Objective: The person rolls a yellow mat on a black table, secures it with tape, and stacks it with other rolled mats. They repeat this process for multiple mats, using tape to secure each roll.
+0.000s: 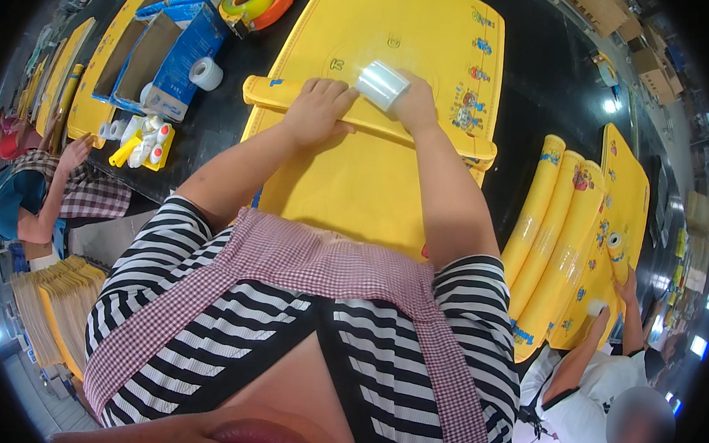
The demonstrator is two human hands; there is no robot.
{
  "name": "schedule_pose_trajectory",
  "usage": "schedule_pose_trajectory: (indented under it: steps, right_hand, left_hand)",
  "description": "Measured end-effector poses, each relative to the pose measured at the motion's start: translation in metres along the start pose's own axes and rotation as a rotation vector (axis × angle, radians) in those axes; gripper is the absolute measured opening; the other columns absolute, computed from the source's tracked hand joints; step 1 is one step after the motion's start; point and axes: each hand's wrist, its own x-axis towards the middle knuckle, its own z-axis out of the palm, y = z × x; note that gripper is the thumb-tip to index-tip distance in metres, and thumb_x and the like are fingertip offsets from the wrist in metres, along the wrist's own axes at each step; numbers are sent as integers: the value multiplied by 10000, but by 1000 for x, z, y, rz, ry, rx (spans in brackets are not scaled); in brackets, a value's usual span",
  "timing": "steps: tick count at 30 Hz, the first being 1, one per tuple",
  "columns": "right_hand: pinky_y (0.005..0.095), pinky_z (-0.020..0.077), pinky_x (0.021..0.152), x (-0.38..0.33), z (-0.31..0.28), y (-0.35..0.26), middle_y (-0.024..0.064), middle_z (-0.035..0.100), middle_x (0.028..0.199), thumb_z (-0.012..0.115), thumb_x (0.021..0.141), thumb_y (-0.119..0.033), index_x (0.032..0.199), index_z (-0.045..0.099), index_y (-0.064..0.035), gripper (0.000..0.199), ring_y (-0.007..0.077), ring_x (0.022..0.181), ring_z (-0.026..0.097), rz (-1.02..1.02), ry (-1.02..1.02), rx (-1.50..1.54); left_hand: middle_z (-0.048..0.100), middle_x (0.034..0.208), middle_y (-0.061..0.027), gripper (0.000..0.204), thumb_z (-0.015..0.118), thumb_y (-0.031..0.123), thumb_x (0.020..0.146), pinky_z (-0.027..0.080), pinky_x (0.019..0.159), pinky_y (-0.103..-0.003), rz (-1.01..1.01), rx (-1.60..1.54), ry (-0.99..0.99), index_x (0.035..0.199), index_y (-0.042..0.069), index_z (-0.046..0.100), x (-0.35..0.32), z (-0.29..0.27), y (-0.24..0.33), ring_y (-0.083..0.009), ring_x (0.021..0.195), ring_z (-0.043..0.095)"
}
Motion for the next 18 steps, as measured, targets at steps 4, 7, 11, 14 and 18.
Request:
schedule_pose_trajectory:
  steps: [4,7,11,14,18]
  right_hand:
    - [297,479,497,23,-11,17,38,704,813,702,948,-161,1085,750,-90,162,119,612,623,-138,-40,-93]
    - [316,585,788,25,-8,39,58,753,1007,826,823,-160,1082,744,-66,288,136,871,705,-442,74,-474]
    - [380,584,885,-36,-1,0,98,727,1088,919,672,-272,1172,712,-119,562,297,991,715,-556,-15,-408]
    - [393,547,961,-96,6,-29,143,708,1108,847,726,-348,1267,633,-19,669,333,1048,681,-560,-62,-530]
    - [421,514,1001,-165,12,-35,164,681,1228,738,841,-390,1285,629,-11,594,335,1169,642,-334,-368,-830]
  left_hand:
    - [609,1191,-133,701,823,348,777,437,993,-463,73,-35,106,1385,98,581,5,10,-4,-337,1088,586]
    - [610,1174,-119,692,796,389,806,440,963,-462,121,-52,26,1404,123,571,10,23,-17,-315,1088,588]
    - [640,1126,-140,615,760,398,842,452,956,-467,86,-110,-130,1349,100,583,17,9,-27,-338,1063,614]
    - [665,1069,-156,592,740,426,866,482,920,-481,73,-161,-213,1329,90,587,2,-3,-9,-367,1009,646]
    - [689,1004,-171,606,747,470,872,532,839,-503,56,-294,-467,1315,85,597,-32,-33,49,-400,926,684]
